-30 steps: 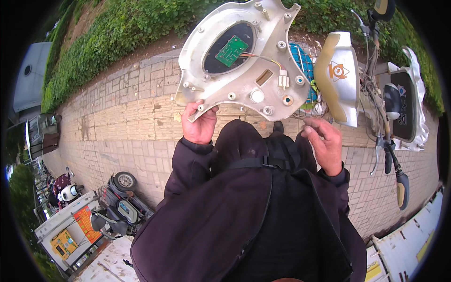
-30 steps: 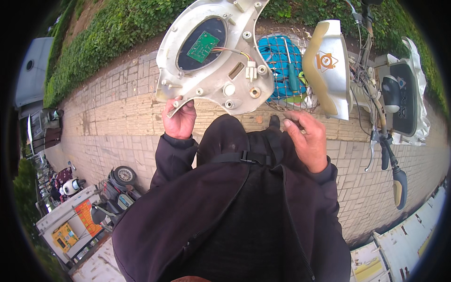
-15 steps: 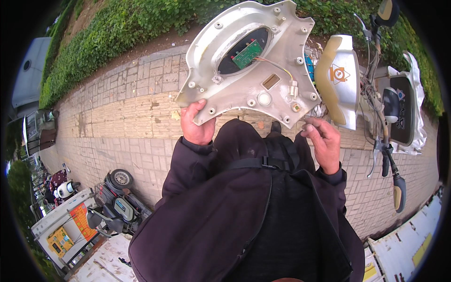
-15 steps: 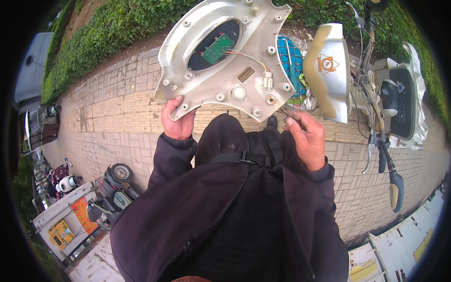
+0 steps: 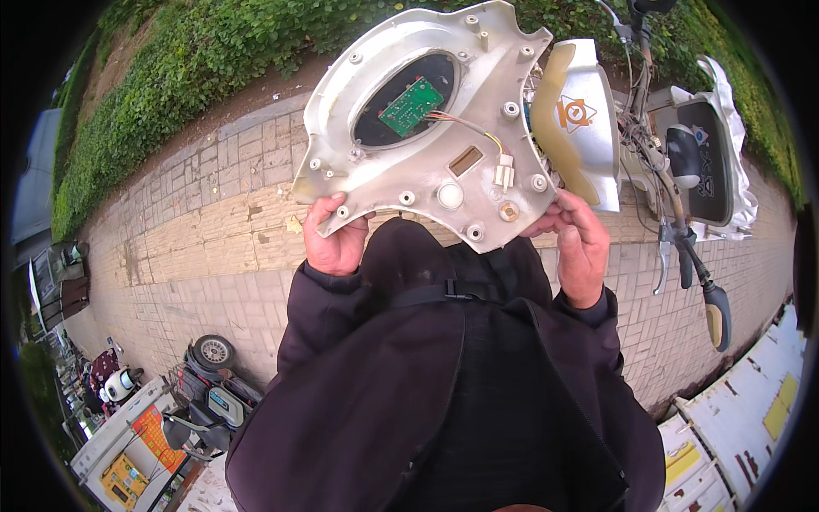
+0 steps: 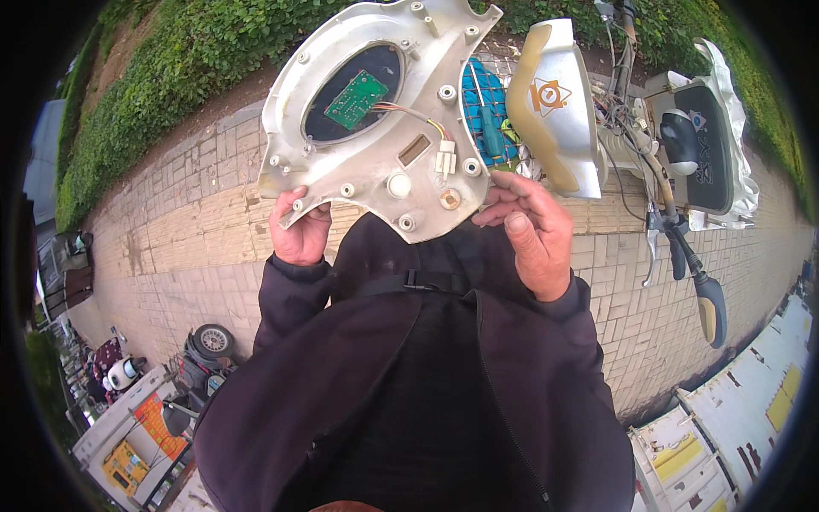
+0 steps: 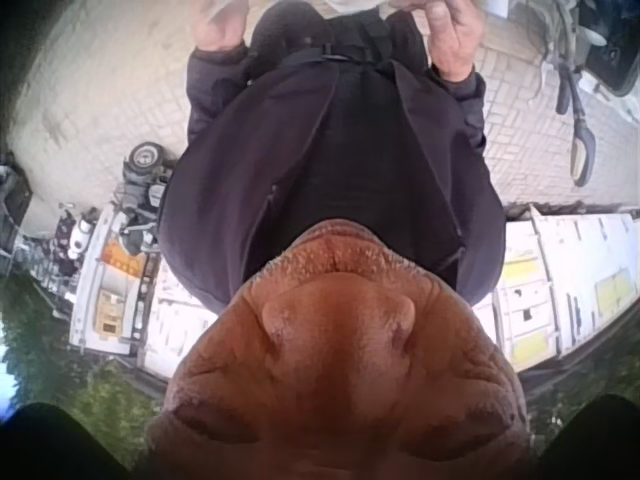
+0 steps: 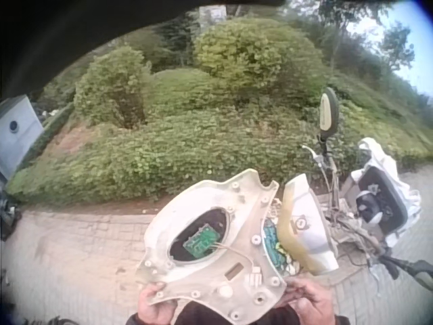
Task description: The person removes the scooter dashboard cover, disconnects wiring, and uses a screwdriver to adjust internal components. The person then reattaches the cover and secures it.
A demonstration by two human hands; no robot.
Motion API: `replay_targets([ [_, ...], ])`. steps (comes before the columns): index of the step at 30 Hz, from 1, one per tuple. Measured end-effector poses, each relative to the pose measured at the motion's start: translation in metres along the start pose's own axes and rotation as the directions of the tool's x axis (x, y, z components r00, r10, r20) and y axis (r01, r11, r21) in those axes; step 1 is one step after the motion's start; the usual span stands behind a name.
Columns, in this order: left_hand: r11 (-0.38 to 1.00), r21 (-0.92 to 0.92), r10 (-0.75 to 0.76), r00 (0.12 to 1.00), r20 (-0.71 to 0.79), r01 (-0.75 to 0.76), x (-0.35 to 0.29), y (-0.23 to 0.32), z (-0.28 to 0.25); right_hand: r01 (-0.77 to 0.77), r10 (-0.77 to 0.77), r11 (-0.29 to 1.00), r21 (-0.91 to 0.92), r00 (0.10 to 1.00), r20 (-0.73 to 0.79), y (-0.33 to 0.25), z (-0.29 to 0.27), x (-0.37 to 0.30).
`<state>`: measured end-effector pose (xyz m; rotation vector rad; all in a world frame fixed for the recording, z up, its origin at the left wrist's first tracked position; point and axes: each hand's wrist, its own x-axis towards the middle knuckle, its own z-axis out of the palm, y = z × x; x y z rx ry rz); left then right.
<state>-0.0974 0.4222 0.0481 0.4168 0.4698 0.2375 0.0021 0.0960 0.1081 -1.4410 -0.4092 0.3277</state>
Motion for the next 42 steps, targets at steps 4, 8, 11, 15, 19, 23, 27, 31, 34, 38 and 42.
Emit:
replay_targets([
  [4,0.999,0.02,-0.037,0.999,-0.025,0.038,0.002,-0.002,0.003,0.006,-0.007,0.997,0.072,1.0,0.002,-0.008,0.006,0.003],
  [8,0.999,0.034,-0.011,0.999,-0.053,0.013,0.0,-0.007,0.012,0.042,-0.04,0.995,0.092,0.999,-0.014,-0.011,0.012,0.006],
  [11,0.994,0.108,0.027,0.999,-0.044,-0.022,0.0,-0.011,0.015,0.031,-0.026,0.994,0.109,0.999,-0.046,-0.01,0.014,0.005],
  [15,0.987,0.153,0.058,0.998,-0.025,-0.053,0.001,-0.012,0.012,-0.007,0.011,0.999,0.052,0.998,-0.068,-0.01,0.011,0.004],
  [19,0.977,0.201,0.077,0.997,0.014,-0.078,-0.001,-0.01,0.018,-0.029,0.029,1.0,0.005,0.996,-0.087,-0.007,0.007,0.003],
  [23,0.965,0.206,0.166,0.986,-0.012,-0.16,-0.006,-0.014,0.032,-0.095,0.085,0.992,-0.086,0.99,-0.111,-0.002,0.003,0.006],
  [27,0.963,0.236,0.141,0.989,-0.038,-0.128,-0.005,-0.011,0.037,-0.05,0.028,0.987,-0.152,0.99,-0.141,0.001,0.003,0.009],
  [31,0.949,0.305,0.067,0.996,0.051,-0.08,-0.011,-0.002,0.034,-0.059,0.043,0.992,-0.109,0.989,-0.144,0.002,0.005,0.009],
  [34,0.933,0.343,0.102,0.994,0.044,-0.111,-0.016,-0.004,0.038,-0.084,0.062,0.984,-0.159,0.989,-0.137,0.004,0.002,0.01],
  [38,0.925,0.337,0.161,0.984,0.07,-0.176,-0.019,-0.006,0.046,-0.124,0.097,0.977,-0.176,0.983,-0.159,0.011,-0.002,0.011],
  [42,0.891,0.396,0.204,0.975,0.086,-0.221,-0.021,-0.007,0.054,-0.168,0.137,0.973,-0.156,0.973,-0.188,0.021,-0.004,0.012],
])
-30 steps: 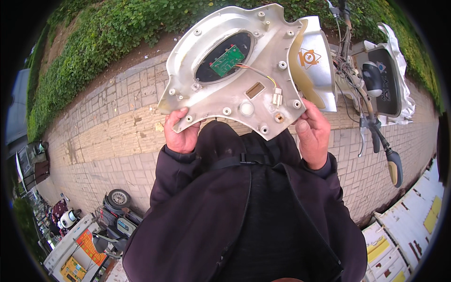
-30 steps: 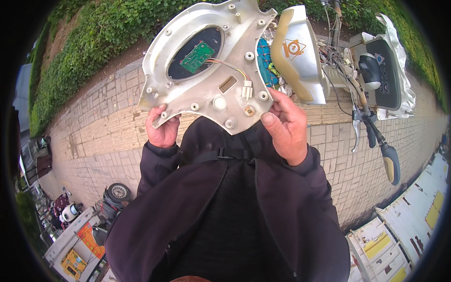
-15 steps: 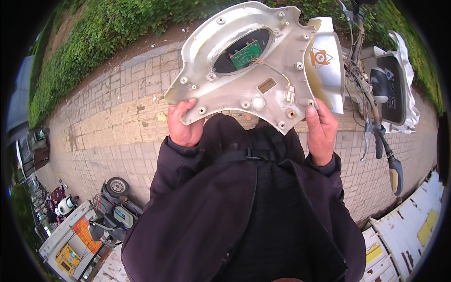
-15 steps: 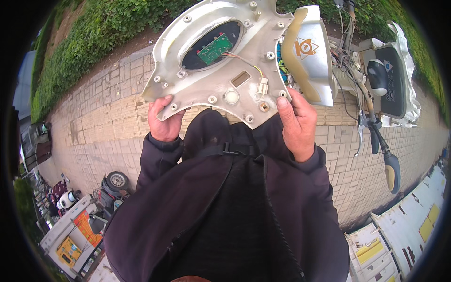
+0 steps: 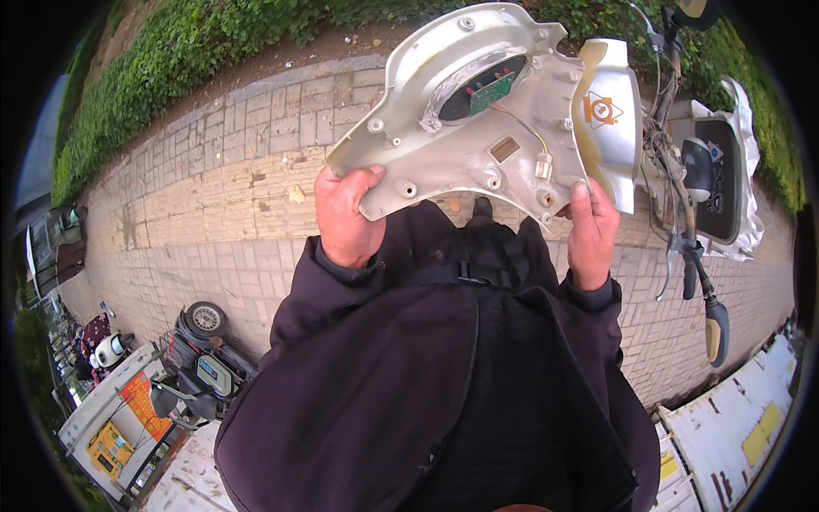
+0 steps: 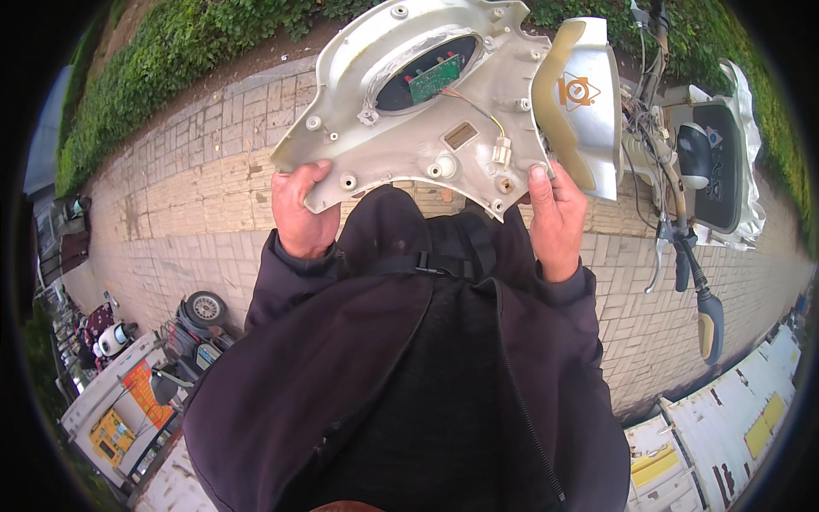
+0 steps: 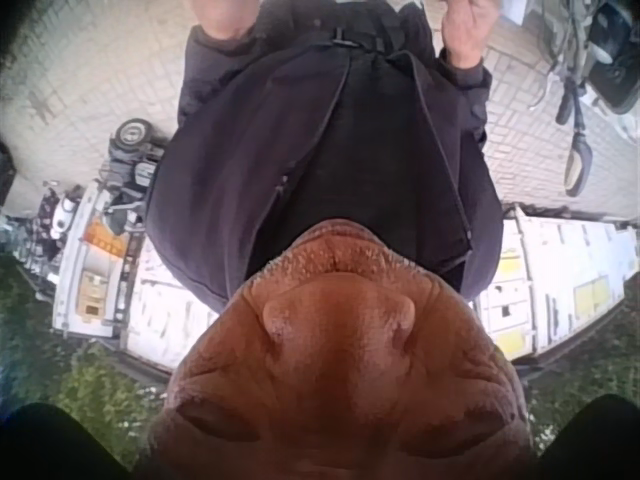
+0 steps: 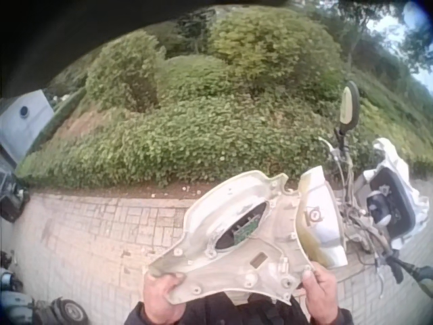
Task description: The person removes the scooter dashboard cover, disconnects wiring, and uses a screwdriver to adjust internal components. The person then reattaches the cover and secures it.
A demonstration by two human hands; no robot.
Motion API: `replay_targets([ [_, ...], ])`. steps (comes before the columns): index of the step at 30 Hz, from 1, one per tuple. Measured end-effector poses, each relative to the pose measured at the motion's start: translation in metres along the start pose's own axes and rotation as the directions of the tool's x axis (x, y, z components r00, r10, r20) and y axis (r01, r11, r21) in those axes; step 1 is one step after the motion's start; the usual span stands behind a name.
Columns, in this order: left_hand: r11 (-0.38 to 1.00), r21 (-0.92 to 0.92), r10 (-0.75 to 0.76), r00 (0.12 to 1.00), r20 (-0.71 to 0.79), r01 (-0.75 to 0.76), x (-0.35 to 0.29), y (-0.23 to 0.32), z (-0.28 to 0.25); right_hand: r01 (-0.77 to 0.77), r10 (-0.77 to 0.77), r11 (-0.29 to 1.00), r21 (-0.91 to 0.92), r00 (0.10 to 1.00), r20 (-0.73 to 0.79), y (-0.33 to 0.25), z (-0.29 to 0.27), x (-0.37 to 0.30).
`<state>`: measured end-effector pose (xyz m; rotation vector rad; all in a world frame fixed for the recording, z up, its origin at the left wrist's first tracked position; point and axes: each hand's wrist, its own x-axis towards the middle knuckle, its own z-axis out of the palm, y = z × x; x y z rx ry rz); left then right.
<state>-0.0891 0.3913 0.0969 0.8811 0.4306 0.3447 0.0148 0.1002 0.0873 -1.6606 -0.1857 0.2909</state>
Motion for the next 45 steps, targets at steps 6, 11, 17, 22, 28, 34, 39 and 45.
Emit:
replay_targets([
  [6,0.999,0.032,0.026,0.998,-0.053,-0.024,-0.007,0.008,0.027,-0.119,0.131,0.986,0.119,0.987,-0.097,0.023,0.001,0.007],
  [11,0.993,0.103,0.049,0.999,0.005,-0.049,-0.014,0.021,0.048,-0.232,0.245,0.961,0.149,0.967,-0.076,0.034,0.001,0.012],
  [17,0.99,0.099,0.092,0.994,0.051,-0.097,-0.012,0.025,0.056,-0.216,0.219,0.92,0.328,0.975,0.028,0.023,0.008,0.01],
  [22,0.985,0.139,0.091,0.993,0.077,-0.101,-0.012,0.024,0.052,-0.236,0.229,0.916,0.323,0.972,0.063,0.022,0.01,0.008],
  [28,0.985,0.128,0.108,0.99,0.095,-0.119,-0.013,0.019,0.047,-0.26,0.27,0.942,0.214,0.963,-0.019,0.038,0.005,0.011],
  [34,0.978,0.163,0.127,0.991,0.029,-0.13,-0.007,0.01,0.027,-0.197,0.208,0.952,0.236,0.978,-0.023,0.037,0.001,0.009],
  [39,0.999,0.008,0.034,0.999,-0.029,-0.033,0.005,0.001,0.01,-0.097,0.106,0.987,0.125,0.993,-0.061,0.014,0.006,0.005],
  [45,0.998,-0.064,0.002,0.997,0.08,0.004,0.011,-0.001,-0.001,-0.064,0.07,0.985,0.159,0.997,-0.03,0.001,0.006,0.002],
])
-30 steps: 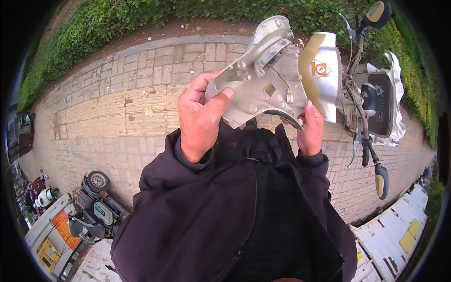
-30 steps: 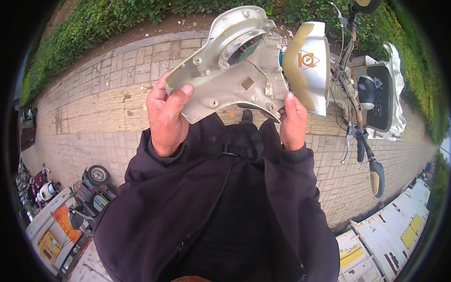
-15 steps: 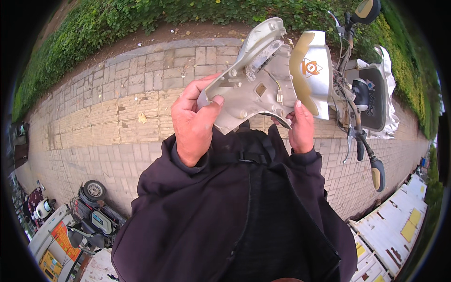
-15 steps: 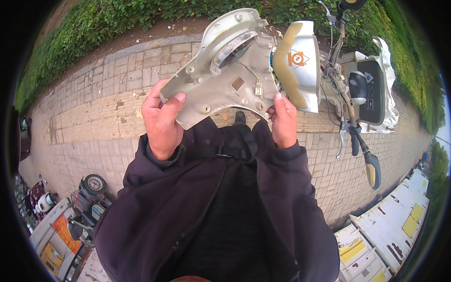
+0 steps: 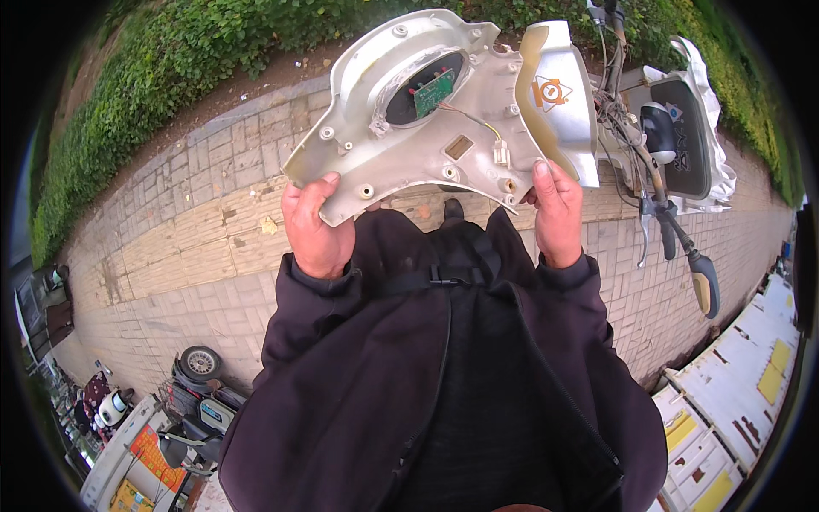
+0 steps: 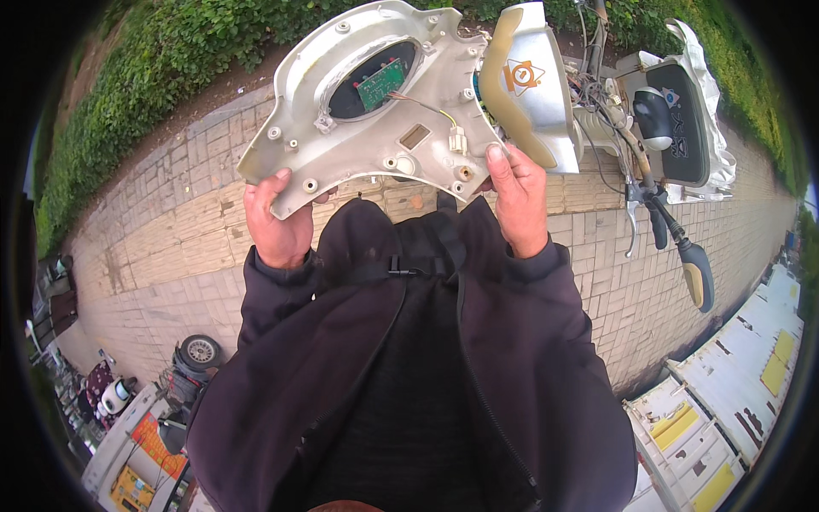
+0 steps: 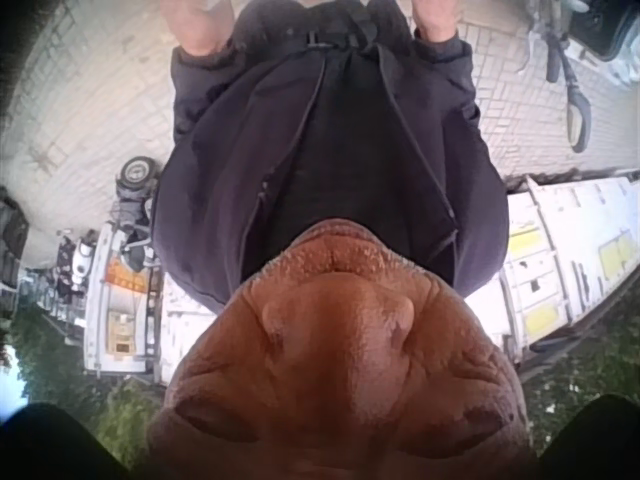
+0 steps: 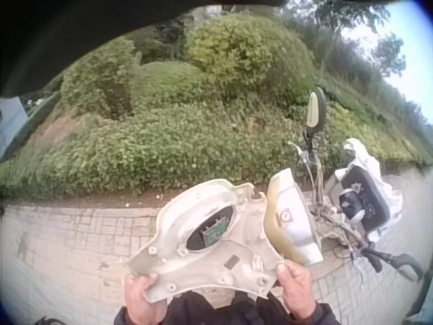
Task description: The person removes the scooter dashboard cover, disconnects wiring, and uses a screwdriver to adjust internal components. The person then reattaches the cover and secures it.
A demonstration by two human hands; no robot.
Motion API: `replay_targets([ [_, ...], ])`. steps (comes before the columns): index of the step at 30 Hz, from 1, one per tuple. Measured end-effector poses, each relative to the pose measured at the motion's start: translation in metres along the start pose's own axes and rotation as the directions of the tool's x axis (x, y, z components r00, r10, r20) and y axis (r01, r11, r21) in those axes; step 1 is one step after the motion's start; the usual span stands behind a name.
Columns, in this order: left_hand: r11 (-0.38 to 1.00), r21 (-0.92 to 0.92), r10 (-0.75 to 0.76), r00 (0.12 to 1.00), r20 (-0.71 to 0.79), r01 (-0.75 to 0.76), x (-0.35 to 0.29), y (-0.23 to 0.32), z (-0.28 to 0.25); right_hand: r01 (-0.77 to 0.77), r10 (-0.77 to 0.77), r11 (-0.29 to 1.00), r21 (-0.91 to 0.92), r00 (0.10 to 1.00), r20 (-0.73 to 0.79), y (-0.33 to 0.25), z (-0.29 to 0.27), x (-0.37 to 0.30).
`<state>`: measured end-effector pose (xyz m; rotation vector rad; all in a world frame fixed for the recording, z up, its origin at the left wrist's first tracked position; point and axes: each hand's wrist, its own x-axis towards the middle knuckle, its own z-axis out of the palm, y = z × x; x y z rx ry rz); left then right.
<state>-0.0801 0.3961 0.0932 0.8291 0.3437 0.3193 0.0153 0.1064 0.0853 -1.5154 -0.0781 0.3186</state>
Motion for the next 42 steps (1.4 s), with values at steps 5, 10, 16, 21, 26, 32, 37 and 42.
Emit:
replay_targets([
  [5,0.999,0.041,-0.004,0.998,-0.058,0.006,0.004,0.002,0.001,0.048,-0.047,0.997,-0.053,0.999,0.017,0.0,-0.007,0.001],
  [10,1.0,-0.011,0.021,0.998,-0.066,-0.022,0.002,0.006,0.011,0.224,-0.28,0.95,-0.22,0.919,-0.277,-0.033,-0.016,0.005],
  [16,0.996,-0.065,-0.073,0.993,-0.096,0.067,0.008,0.014,0.004,0.386,-0.389,0.89,-0.245,0.921,0.037,-0.105,0.001,-0.013],
  [21,0.947,-0.306,-0.117,0.992,-0.05,0.096,0.02,0.018,-0.007,0.704,-0.382,0.623,-0.34,0.654,0.653,-0.15,0.048,-0.022],
  [26,0.891,-0.442,-0.129,0.991,-0.03,0.103,0.023,0.023,-0.022,0.815,-0.389,0.532,-0.229,0.475,0.789,-0.15,0.092,-0.026],
  [32,0.839,-0.534,-0.096,0.995,0.041,0.103,0.02,0.024,-0.044,0.807,-0.343,0.546,-0.226,0.461,0.818,-0.135,0.104,-0.025],
  [37,0.789,-0.589,-0.119,0.984,0.129,0.173,0.022,0.024,-0.053,0.802,-0.334,0.539,-0.258,0.485,0.808,-0.122,0.098,-0.02],
  [42,0.836,-0.538,-0.102,0.994,0.04,0.108,0.018,0.026,-0.041,0.746,-0.287,0.577,-0.334,0.568,0.771,-0.114,0.087,-0.017],
])
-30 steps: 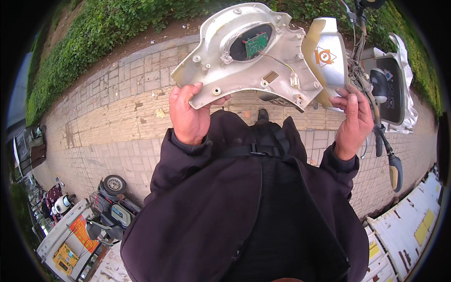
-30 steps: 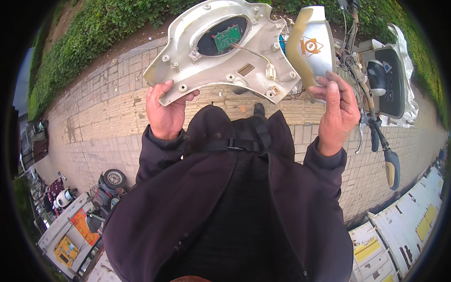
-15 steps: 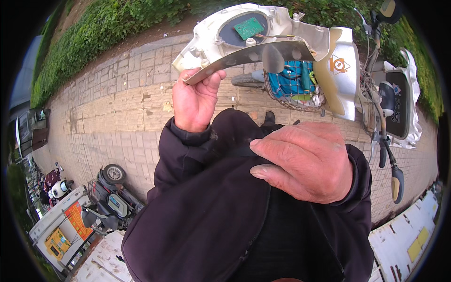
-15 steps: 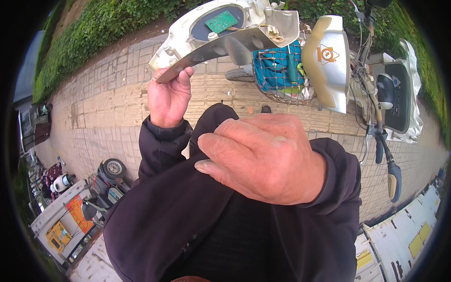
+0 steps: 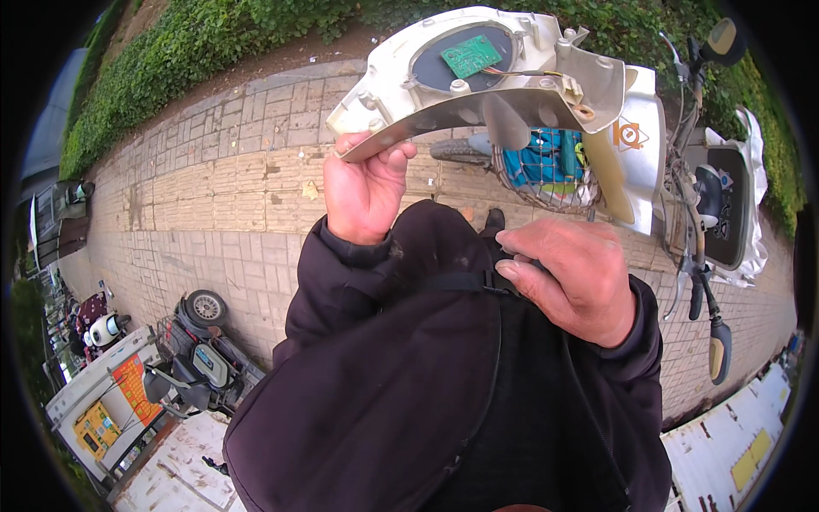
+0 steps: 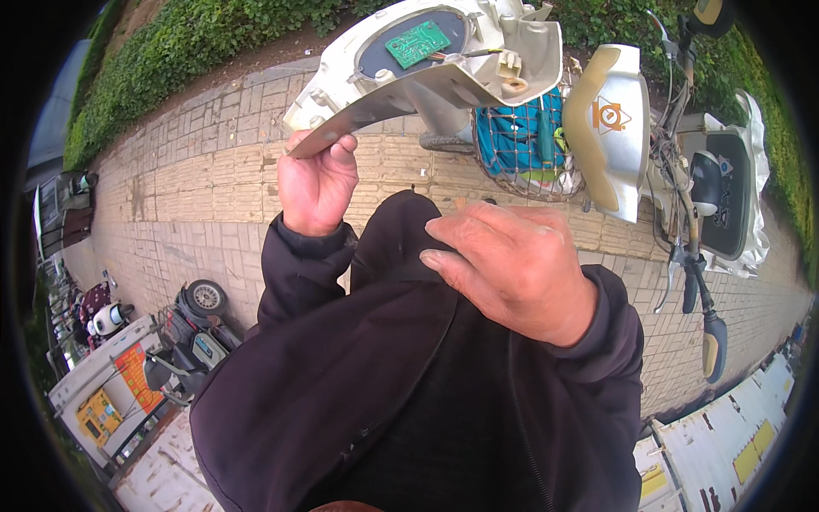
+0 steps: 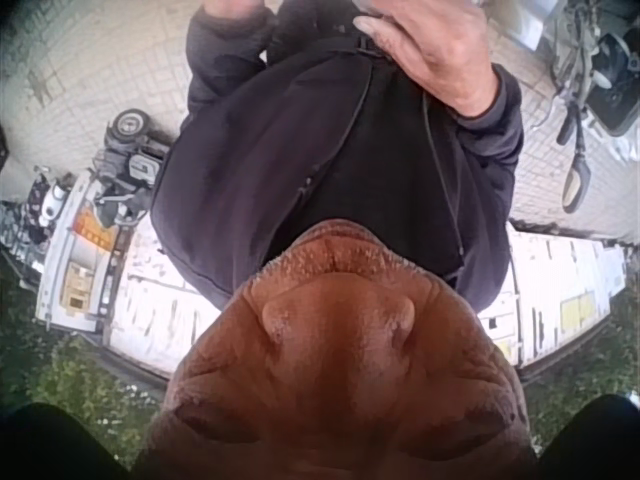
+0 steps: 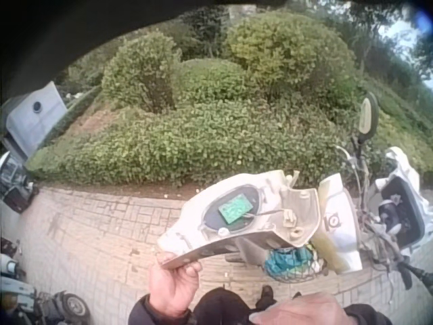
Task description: The person removes the scooter dashboard cover, disconnects wiring, and uses a screwdriver to adjust internal components. The person then reattaches the cover and secures it.
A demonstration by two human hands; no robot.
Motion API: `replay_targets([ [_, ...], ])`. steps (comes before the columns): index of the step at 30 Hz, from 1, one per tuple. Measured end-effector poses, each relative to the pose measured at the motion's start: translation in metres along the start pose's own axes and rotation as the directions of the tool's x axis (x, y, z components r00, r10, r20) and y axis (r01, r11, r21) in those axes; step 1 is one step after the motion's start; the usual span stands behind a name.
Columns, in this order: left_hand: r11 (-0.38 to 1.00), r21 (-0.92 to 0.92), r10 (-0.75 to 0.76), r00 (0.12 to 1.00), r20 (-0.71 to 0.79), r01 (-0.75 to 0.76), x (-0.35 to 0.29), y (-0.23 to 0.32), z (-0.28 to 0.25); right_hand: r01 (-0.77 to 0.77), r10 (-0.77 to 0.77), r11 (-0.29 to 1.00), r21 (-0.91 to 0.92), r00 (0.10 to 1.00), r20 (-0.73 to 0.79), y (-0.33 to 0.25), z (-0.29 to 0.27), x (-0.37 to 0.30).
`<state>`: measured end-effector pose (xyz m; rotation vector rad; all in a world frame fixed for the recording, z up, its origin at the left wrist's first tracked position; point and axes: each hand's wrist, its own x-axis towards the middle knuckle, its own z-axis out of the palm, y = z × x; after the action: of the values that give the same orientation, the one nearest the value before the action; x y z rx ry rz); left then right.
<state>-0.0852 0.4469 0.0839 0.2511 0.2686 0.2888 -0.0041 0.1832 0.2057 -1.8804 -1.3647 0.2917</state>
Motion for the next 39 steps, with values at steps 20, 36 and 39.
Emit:
replay_targets([
  [20,0.606,0.692,0.452,0.886,0.106,-0.392,-0.004,-0.029,0.026,0.442,-0.383,0.859,-0.26,0.89,0.248,-0.053,0.003,0.052],
  [36,0.139,0.821,0.522,0.745,0.415,-0.554,-0.013,-0.01,0.026,0.231,-0.206,0.938,-0.258,0.971,0.119,-0.061,-0.08,0.036],
  [39,0.055,0.763,0.498,0.68,0.538,-0.644,-0.008,-0.009,0.023,-0.064,0.059,0.995,-0.08,0.997,-0.057,0.009,-0.059,0.025],
])
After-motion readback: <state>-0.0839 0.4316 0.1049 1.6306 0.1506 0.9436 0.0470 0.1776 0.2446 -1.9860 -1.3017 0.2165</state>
